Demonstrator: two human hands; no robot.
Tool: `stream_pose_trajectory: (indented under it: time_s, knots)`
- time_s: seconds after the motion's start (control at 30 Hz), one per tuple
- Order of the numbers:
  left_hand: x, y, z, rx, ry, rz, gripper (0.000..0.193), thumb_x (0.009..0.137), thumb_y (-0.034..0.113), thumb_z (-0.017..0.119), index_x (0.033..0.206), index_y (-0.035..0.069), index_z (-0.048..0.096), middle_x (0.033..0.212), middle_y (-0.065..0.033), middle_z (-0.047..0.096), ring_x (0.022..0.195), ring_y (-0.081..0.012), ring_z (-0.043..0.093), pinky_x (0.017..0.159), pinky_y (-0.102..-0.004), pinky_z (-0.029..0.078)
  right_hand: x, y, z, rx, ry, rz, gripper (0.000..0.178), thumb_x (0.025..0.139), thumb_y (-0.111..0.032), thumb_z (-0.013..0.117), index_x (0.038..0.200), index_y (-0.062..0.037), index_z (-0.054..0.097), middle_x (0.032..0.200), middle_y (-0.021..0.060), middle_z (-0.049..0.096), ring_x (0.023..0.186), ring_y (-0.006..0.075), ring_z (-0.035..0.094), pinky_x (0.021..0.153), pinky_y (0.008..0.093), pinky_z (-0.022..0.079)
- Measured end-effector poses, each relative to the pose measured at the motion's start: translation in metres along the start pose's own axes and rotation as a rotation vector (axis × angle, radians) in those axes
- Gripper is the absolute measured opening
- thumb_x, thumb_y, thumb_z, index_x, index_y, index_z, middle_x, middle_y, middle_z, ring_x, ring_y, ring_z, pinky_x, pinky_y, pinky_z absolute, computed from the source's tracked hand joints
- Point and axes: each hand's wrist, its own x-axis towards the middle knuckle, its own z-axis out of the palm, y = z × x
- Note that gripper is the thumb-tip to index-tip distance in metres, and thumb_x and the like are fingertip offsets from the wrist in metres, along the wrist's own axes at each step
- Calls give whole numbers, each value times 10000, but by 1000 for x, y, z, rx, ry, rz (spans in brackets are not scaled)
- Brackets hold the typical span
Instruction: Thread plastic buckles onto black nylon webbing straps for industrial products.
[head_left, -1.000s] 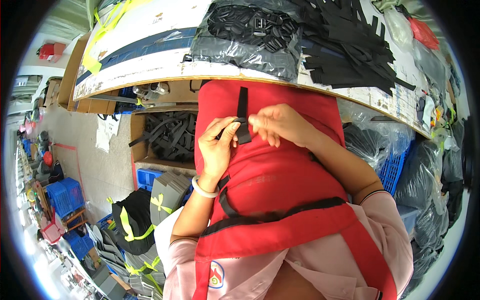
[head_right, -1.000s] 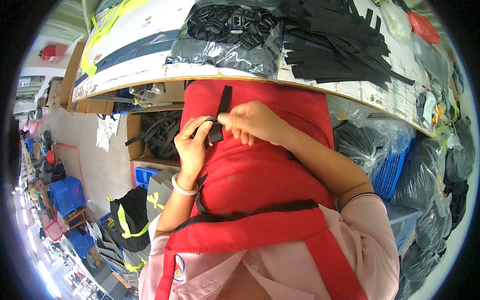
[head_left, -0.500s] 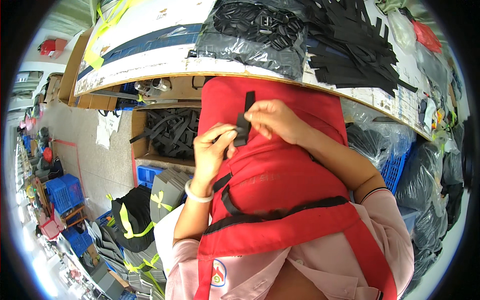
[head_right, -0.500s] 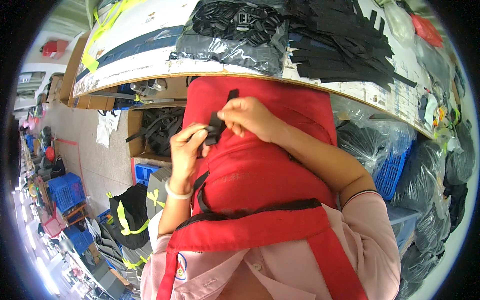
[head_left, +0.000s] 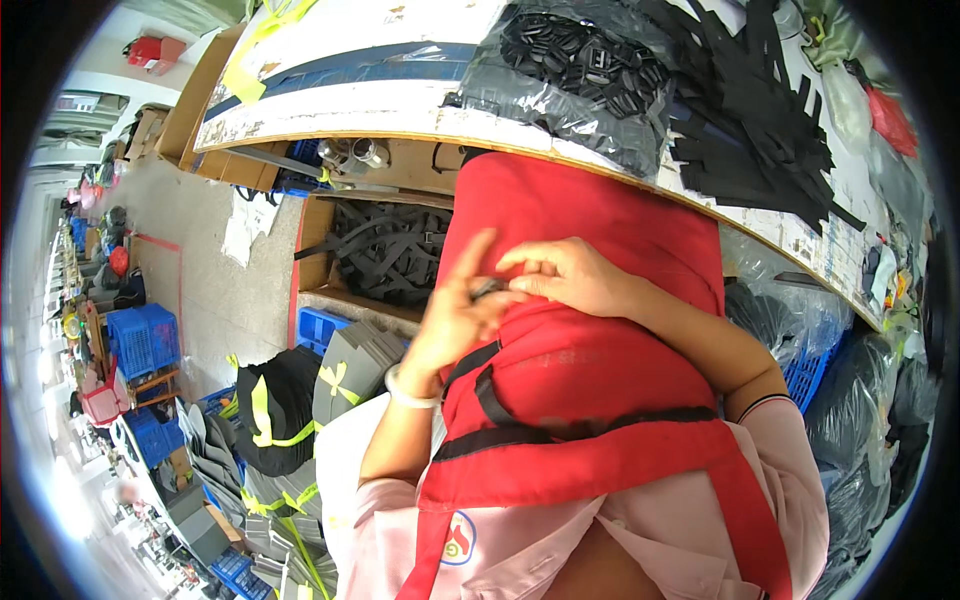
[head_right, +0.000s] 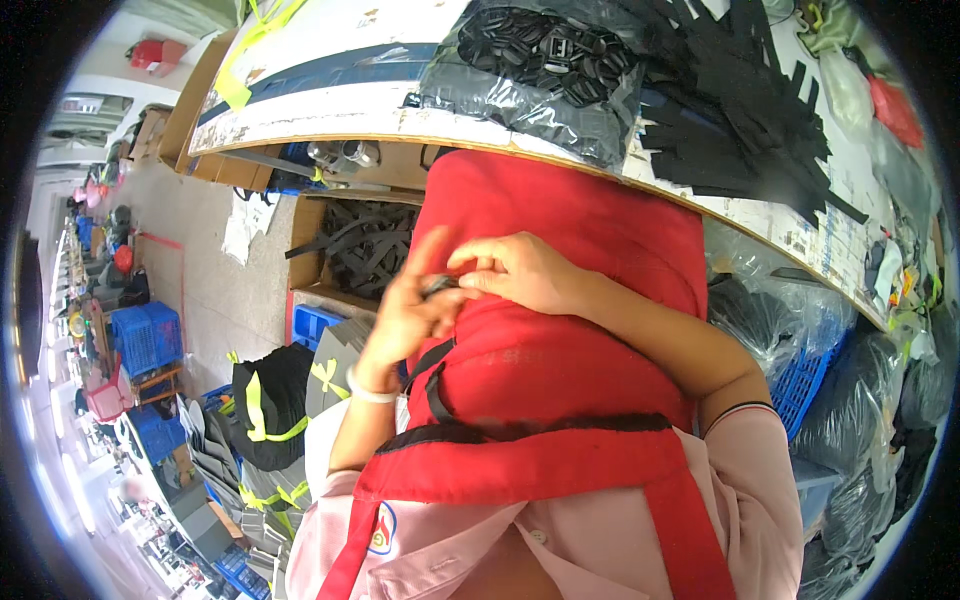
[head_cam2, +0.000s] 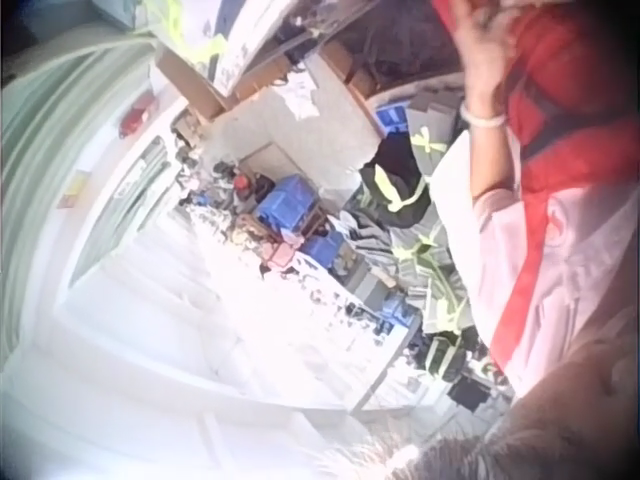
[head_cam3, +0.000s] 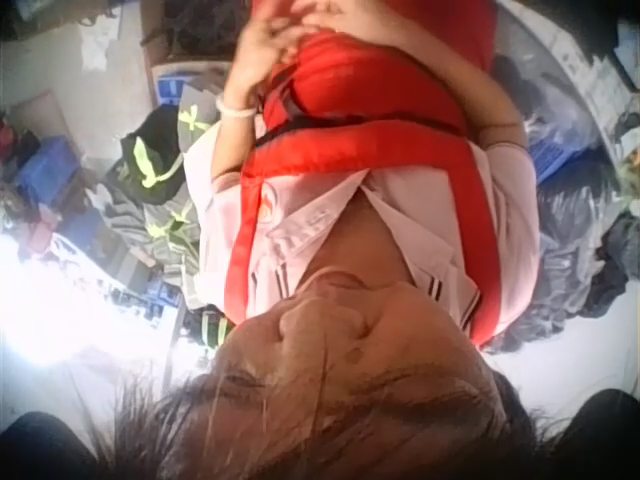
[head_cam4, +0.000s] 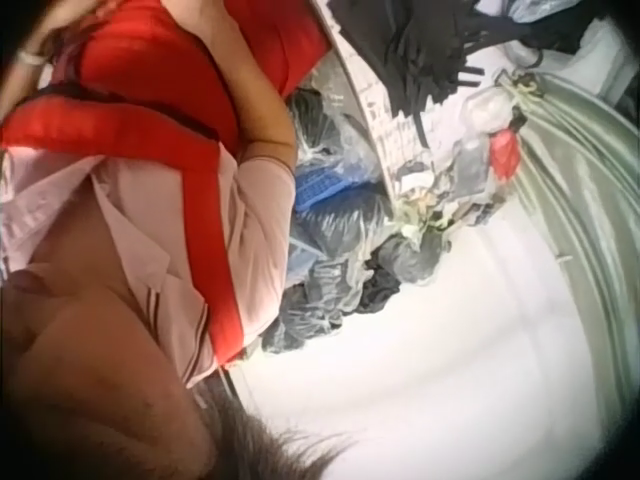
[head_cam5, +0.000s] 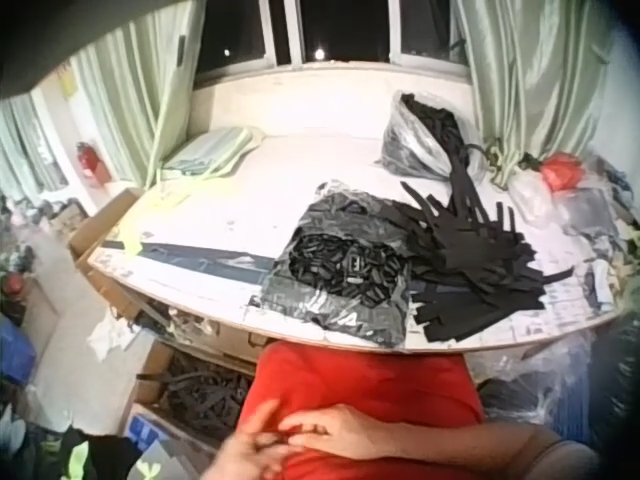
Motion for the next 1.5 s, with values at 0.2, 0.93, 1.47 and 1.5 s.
stream_pose_trajectory:
  time_s: [0.2, 0.93, 1.47, 1.5]
  knots:
    - [35, 4, 22, -258, -193, 31, 724, 881, -23, 594, 1477, 57, 191, 856, -120, 668, 500, -93, 520, 424, -221, 410, -19, 12, -22, 295, 45, 165, 165, 929, -159, 598, 992, -7, 609, 742, 13, 616, 643, 51, 545, 569, 198, 424]
    - [76, -11, 41, -438, -85, -153, 223, 954, 248, 569, 912, 32, 610, 730, -55, 608, 569, -124, 549, 447, -246, 441, -112, 59, -182, -1066, 1013, -72, 148, 789, -123, 685, 913, -45, 666, 929, 79, 637, 933, 272, 572, 836, 380, 450]
    - [69, 6, 61, -165, 34, 105, 161, 928, 125, 605, 954, -22, 665, 717, -44, 626, 479, -79, 505, 448, -207, 409, -79, -58, -76, 89, 611, 134, 136, 963, -154, 524, 937, -21, 541, 678, 66, 611, 533, 97, 589, 490, 223, 479]
    - [69, 10, 67, -175, 30, 156, 157, 926, 110, 605, 987, -22, 666, 730, -43, 630, 498, -72, 512, 454, -202, 413, -75, -49, -65, 251, 506, 118, 146, 966, -158, 520, 950, -14, 534, 694, 77, 615, 533, 105, 595, 480, 222, 483]
